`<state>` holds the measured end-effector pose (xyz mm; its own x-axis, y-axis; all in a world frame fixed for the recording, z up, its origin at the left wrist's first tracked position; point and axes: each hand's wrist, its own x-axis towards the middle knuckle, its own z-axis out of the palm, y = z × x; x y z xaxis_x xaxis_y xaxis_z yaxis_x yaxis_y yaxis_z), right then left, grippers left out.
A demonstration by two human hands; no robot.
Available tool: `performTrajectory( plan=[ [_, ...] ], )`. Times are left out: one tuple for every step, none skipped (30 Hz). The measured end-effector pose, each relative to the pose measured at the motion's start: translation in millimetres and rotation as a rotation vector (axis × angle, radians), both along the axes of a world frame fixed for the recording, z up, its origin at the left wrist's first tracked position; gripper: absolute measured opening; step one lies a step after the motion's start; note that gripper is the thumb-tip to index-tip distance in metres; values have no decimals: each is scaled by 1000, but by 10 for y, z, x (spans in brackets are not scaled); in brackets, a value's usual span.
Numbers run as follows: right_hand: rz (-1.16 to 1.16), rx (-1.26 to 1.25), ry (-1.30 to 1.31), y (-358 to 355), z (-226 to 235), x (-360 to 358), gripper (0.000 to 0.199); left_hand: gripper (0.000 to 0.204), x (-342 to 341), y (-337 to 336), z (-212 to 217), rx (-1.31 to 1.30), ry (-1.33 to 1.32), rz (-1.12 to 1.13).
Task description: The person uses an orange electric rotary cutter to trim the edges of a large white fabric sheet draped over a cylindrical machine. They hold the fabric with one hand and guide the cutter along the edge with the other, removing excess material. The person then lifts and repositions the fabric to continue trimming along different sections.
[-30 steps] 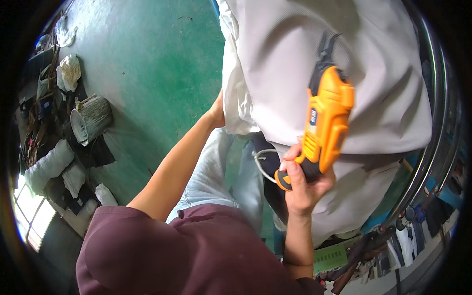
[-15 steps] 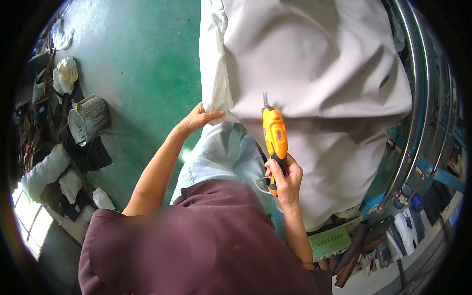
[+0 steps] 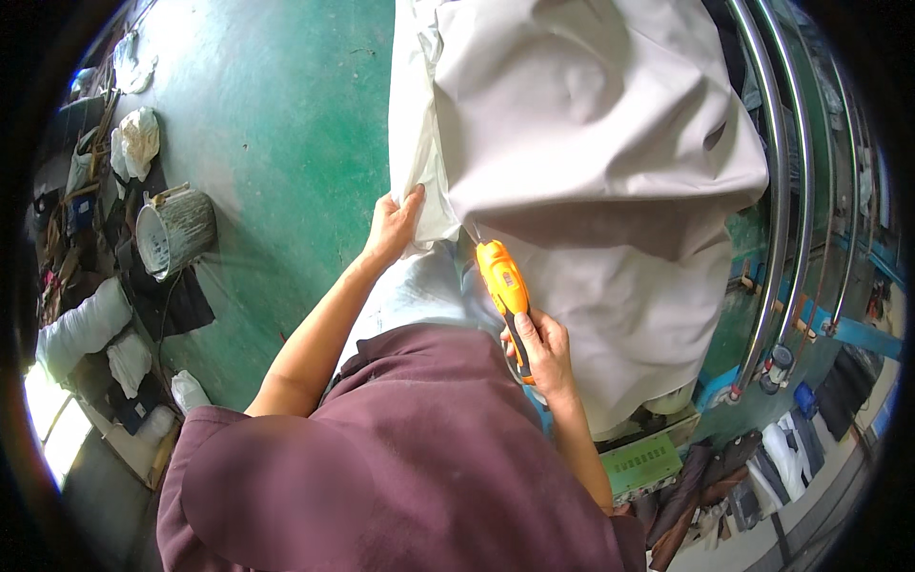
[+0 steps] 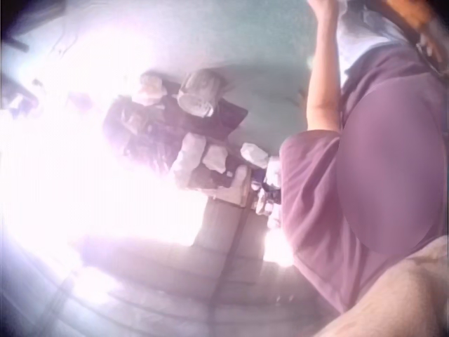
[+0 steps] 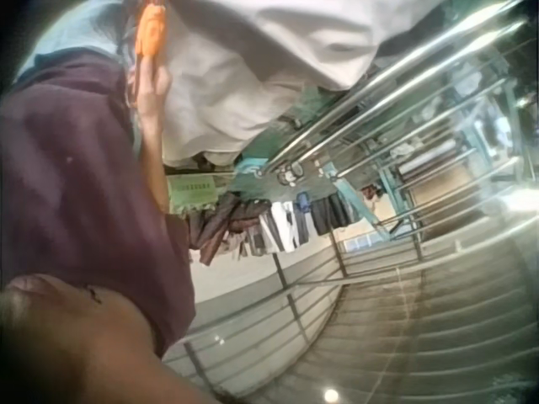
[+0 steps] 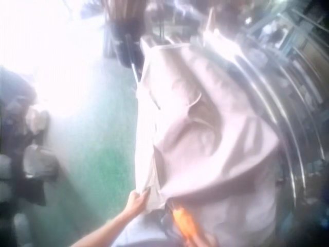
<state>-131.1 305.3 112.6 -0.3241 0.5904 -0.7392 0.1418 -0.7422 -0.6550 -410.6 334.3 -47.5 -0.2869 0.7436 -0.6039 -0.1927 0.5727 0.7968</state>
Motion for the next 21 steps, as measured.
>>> performTrajectory(
  plan=[
    [10,-3,-11,-19,-19,19,39,42,-3,18,19,-7,10,1],
    [19,-6,-21,-28,-28,37,39,42,-3,33,29,-14,20,1],
    [16,-6,-29,-36,-27,47,38,43,2,26,31,7,20,17],
    [12,-6,-38,-39,-26,57,38,43,14,21,30,29,19,33],
    [8,-5,-46,-36,-24,63,37,43,18,19,32,50,19,49],
    [16,0,-43,-25,-16,63,37,43,15,16,30,41,21,45],
    [24,6,-41,-1,-6,57,37,43,9,16,28,32,22,42],
    [33,12,-38,18,-3,52,37,44,3,12,26,23,24,38],
    [48,23,-36,28,-7,56,37,43,3,13,35,20,22,41],
    [76,28,-53,38,4,58,37,43,2,14,44,17,19,43],
    [103,34,-70,52,23,57,37,43,0,15,49,14,17,46],
    [133,39,-86,68,38,48,37,43,1,20,41,19,29,52],
    [143,38,-87,73,46,38,37,44,11,30,25,24,41,58],
    [152,38,-89,70,55,27,37,44,9,32,14,29,53,63],
    [159,39,-92,68,65,19,37,39,4,31,12,16,36,57],
    [150,38,-99,67,70,-2,36,35,-2,28,9,3,19,50],
    [141,36,-107,65,72,-32,36,30,-8,23,5,-10,1,43],
    [131,36,-114,64,75,-53,36,30,-9,20,19,-15,3,45],
    [125,43,-104,74,73,-64,36,30,-5,17,30,-21,5,48],
    [118,50,-93,89,66,-78,36,30,-2,15,40,-26,7,51],
    [111,56,-81,98,58,-94,36,30,-3,8,46,-21,11,54]
  ],
)
